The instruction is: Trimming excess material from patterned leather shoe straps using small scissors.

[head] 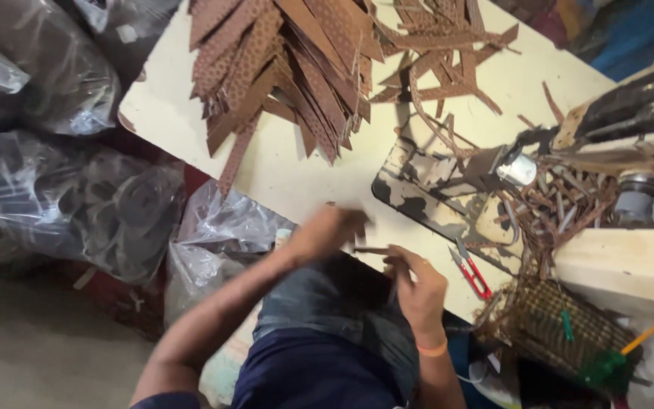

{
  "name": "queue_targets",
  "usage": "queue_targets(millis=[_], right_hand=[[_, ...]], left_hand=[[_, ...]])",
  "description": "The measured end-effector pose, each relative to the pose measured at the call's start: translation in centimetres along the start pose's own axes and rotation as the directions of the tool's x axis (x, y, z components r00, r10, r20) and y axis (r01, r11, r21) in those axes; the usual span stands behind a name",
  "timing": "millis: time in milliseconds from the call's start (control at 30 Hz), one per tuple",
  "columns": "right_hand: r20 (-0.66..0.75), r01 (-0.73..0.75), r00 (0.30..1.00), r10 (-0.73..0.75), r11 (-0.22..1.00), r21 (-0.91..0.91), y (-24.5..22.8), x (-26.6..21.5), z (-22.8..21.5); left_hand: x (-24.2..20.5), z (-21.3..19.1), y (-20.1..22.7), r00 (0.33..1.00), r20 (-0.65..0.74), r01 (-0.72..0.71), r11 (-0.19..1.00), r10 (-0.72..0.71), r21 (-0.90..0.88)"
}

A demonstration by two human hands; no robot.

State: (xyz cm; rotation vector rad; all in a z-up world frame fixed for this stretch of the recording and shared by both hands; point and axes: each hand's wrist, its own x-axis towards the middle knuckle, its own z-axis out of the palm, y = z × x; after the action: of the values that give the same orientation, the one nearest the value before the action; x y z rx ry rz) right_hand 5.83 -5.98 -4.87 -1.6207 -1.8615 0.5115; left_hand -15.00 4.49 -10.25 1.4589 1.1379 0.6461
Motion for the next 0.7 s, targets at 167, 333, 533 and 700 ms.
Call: queue_targets(millis=[167,333,533,700], right_hand=[[0.157,-0.516,0.847,0.507,0.717,0.468,1.9,-2.2,0.7],[0.132,-0.427,0.866,0.483,0.573,0.700,2.4,-2.8,1.1],[0.155,-0.468,0.811,0.564,0.465,0.752,5.8,-4.7,1.7],[0.200,-0.518,0.760,0.618,0.391,0.761,4.4,-3.8,1.0]], left_hand=[[12.0,-16.2,0.3,0.762,-0.549,0.070,0.800,0.343,0.596],[13.8,-21.3,3.9,0.379,-0.586,0.151,0.577,0.716,0.803],[11.5,-23.4,4.7,0.690,-0.575,-0.245,0.890,0.439,0.386],[0.9,-15.9,11.7,0.728,-0.607,-0.345,0.936,0.317,0.074]])
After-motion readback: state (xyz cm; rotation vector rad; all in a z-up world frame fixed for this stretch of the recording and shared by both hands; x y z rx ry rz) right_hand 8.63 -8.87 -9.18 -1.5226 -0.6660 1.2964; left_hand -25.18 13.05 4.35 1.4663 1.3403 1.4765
